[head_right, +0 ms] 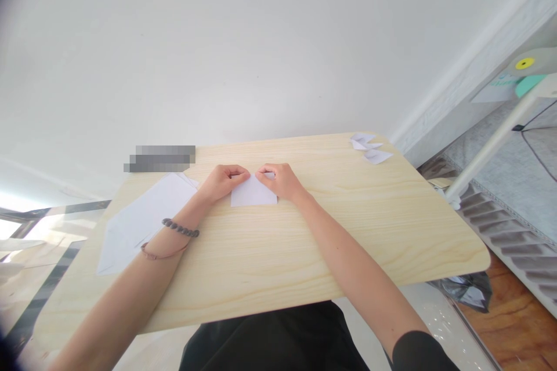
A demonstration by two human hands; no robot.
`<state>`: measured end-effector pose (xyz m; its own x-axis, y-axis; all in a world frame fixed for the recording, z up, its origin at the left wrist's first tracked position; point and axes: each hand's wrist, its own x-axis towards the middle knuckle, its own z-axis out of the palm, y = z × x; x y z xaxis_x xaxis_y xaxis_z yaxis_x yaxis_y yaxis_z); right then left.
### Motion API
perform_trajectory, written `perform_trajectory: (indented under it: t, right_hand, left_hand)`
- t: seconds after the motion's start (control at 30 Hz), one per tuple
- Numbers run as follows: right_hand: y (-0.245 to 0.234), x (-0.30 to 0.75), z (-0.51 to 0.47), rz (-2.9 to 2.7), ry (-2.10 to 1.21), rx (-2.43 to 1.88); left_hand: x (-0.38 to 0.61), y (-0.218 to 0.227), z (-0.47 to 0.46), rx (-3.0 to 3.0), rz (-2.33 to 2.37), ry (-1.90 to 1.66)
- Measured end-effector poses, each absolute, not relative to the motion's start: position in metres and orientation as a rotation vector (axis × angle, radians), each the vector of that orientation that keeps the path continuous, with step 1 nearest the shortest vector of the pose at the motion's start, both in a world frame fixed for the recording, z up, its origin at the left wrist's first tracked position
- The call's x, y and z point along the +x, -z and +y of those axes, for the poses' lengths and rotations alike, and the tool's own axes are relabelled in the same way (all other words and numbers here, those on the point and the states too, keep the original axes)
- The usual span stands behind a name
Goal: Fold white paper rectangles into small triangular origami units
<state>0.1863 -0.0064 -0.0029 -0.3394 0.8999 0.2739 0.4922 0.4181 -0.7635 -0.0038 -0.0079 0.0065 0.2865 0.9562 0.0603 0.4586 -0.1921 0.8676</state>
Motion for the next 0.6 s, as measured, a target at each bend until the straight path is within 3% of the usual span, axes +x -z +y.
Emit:
perform_trajectory:
  t: [0.6]
  right_hand:
    - [0.0,0.205,-0.001,-1.947,-0.844,-1.223]
  left_hand:
    - [0.0,-0.007,-0.008,1.626,1.24,-0.89]
